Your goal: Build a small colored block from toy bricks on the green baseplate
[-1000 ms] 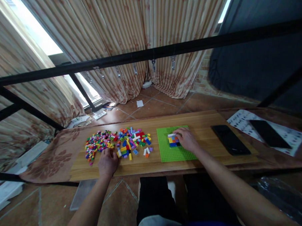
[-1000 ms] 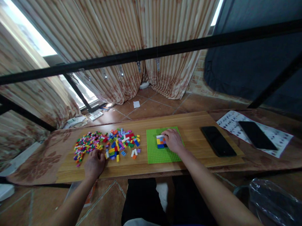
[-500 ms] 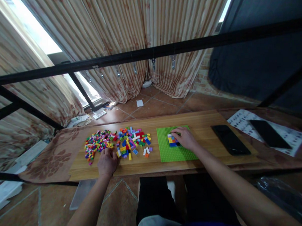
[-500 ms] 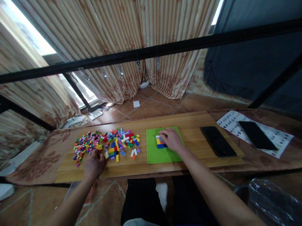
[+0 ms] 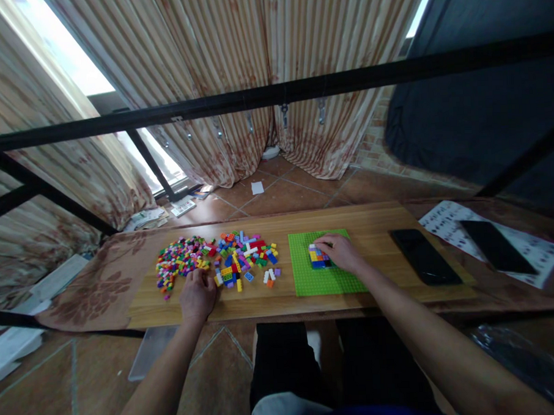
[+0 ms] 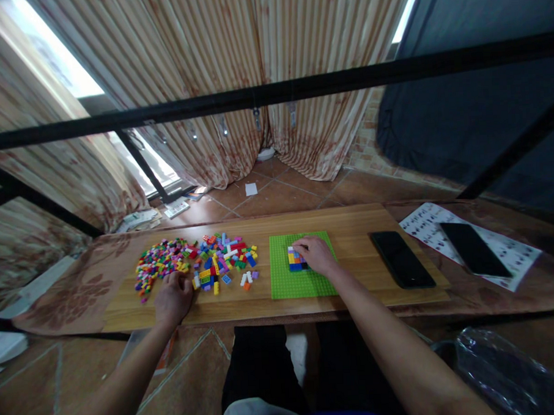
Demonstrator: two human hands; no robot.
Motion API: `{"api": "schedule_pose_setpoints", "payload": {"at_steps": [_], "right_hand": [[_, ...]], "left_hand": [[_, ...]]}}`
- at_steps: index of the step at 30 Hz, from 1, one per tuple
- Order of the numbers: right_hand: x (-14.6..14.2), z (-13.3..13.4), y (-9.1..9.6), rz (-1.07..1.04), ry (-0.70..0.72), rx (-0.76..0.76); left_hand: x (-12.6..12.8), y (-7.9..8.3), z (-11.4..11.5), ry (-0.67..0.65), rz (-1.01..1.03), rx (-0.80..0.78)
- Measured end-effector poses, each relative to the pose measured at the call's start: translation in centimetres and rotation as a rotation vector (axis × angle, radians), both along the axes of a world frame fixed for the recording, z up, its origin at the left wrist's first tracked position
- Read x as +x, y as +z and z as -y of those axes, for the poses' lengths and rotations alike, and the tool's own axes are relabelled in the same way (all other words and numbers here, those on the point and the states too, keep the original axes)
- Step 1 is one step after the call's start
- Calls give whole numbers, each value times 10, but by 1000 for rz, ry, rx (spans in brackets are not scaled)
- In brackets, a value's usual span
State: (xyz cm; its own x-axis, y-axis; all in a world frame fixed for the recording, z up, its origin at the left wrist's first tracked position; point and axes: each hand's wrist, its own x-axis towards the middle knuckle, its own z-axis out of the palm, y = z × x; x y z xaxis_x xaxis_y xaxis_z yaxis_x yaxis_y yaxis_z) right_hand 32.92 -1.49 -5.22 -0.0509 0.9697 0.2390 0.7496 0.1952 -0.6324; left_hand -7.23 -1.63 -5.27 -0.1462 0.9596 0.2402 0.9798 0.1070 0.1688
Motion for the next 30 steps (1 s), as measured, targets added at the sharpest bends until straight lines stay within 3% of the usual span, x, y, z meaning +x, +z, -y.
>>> {"api": "schedule_pose_setpoints", "payload": {"at_steps": [30], "right_hand": [[-1,-3,0,40,18,-43]], "left_hand": [[3,3,1,18,9,-14]]}}
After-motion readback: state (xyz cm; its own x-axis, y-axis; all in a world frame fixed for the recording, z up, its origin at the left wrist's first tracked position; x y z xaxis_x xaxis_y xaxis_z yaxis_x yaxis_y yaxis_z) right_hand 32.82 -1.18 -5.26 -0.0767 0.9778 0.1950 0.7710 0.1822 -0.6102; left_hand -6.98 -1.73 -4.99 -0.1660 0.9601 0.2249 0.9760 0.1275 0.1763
